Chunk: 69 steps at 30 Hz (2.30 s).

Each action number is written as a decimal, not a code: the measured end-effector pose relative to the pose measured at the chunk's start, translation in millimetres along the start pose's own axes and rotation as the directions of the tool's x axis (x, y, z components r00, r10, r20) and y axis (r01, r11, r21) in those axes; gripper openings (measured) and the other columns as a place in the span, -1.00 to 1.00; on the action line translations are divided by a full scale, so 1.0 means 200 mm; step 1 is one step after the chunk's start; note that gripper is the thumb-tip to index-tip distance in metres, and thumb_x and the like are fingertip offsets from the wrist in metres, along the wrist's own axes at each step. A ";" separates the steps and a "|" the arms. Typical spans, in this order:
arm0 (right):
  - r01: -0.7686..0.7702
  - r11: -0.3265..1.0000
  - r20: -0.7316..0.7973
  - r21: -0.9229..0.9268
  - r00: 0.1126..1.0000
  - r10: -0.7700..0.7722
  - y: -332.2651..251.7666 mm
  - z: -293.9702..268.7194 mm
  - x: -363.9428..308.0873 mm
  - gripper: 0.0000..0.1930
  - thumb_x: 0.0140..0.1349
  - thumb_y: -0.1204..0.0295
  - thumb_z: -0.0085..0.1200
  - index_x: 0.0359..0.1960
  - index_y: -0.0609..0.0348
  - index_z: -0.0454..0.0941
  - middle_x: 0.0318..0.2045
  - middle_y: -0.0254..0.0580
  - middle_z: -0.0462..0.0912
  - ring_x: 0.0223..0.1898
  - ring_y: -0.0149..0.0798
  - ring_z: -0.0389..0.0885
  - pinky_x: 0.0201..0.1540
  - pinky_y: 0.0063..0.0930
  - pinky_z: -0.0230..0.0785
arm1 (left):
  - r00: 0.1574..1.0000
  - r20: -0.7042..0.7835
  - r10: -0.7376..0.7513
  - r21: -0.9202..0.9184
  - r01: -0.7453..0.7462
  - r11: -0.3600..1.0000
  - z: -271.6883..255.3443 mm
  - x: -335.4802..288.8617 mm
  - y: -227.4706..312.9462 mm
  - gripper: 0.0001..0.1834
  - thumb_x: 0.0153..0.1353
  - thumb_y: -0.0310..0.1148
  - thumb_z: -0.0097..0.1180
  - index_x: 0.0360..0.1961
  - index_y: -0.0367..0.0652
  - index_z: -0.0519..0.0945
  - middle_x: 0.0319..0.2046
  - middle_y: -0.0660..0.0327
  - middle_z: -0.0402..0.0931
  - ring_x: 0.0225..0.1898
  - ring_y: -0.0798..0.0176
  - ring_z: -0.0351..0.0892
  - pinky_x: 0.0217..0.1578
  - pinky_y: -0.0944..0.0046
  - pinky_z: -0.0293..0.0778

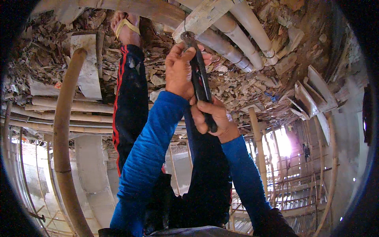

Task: The person assembles a bamboo structure by tying bamboo poles together with wire. They use pliers to twist and secure the wire around the poles, ensuring the structure is stable.

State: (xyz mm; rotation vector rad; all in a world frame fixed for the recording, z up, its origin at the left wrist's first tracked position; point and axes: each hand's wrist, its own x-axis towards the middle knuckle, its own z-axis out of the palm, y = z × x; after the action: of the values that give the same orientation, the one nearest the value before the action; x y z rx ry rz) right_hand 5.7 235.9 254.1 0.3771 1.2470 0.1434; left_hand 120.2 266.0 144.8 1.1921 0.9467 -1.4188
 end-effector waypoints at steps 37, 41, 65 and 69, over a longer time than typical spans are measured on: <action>0.226 0.972 -0.095 -0.067 0.968 -0.231 0.21 0.17 0.09 -0.50 0.53 0.42 -0.07 0.44 0.22 0.18 0.16 0.20 0.58 0.05 0.07 0.70 0.07 -0.02 0.67 | 0.962 0.259 0.091 0.958 -0.267 0.103 -0.14 -0.02 0.50 -0.76 0.38 -0.31 0.15 -0.16 -0.29 0.69 -0.47 0.05 0.63 -0.50 0.22 0.58 -0.42 0.19 0.47; 0.184 0.982 -0.054 0.051 0.982 -0.181 0.35 0.03 0.00 -0.49 0.49 0.46 0.03 0.43 0.13 0.23 0.19 0.05 0.59 0.09 -0.04 0.69 0.16 -0.09 0.60 | 0.984 0.166 0.061 0.913 -0.177 0.367 -0.12 0.08 0.45 -0.60 0.44 -0.05 0.12 -0.07 -0.21 0.70 -0.38 0.27 0.68 -0.43 0.41 0.63 -0.47 0.40 0.48; 0.148 0.974 0.003 -0.171 0.989 -0.150 0.26 -0.13 0.06 -0.53 0.41 0.44 0.10 0.34 0.21 0.42 0.01 -0.17 0.71 0.03 -0.30 0.68 0.07 -0.38 0.53 | 0.899 -0.026 -0.437 0.532 0.382 0.756 -0.03 0.31 0.41 -0.75 0.46 -0.29 0.11 -0.02 -0.25 0.51 -0.42 0.40 0.44 -0.57 0.47 0.32 -0.56 0.42 0.25; 0.096 0.982 -0.013 -0.165 0.995 -0.100 0.13 -0.09 0.03 -0.48 0.39 0.47 0.08 0.39 0.20 0.36 0.04 -0.16 0.70 0.06 -0.23 0.69 0.03 -0.32 0.60 | 0.932 -0.054 -0.359 0.708 0.289 0.645 0.01 0.23 0.46 -0.75 0.45 -0.28 0.13 -0.01 -0.23 0.56 -0.44 0.42 0.46 -0.58 0.54 0.29 -0.61 0.47 0.21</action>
State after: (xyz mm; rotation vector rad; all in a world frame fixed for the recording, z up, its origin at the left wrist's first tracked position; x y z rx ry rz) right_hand -6.4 265.8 253.8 0.1717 1.2622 0.1651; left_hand 210.1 237.6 103.9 1.5349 0.5541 -2.2450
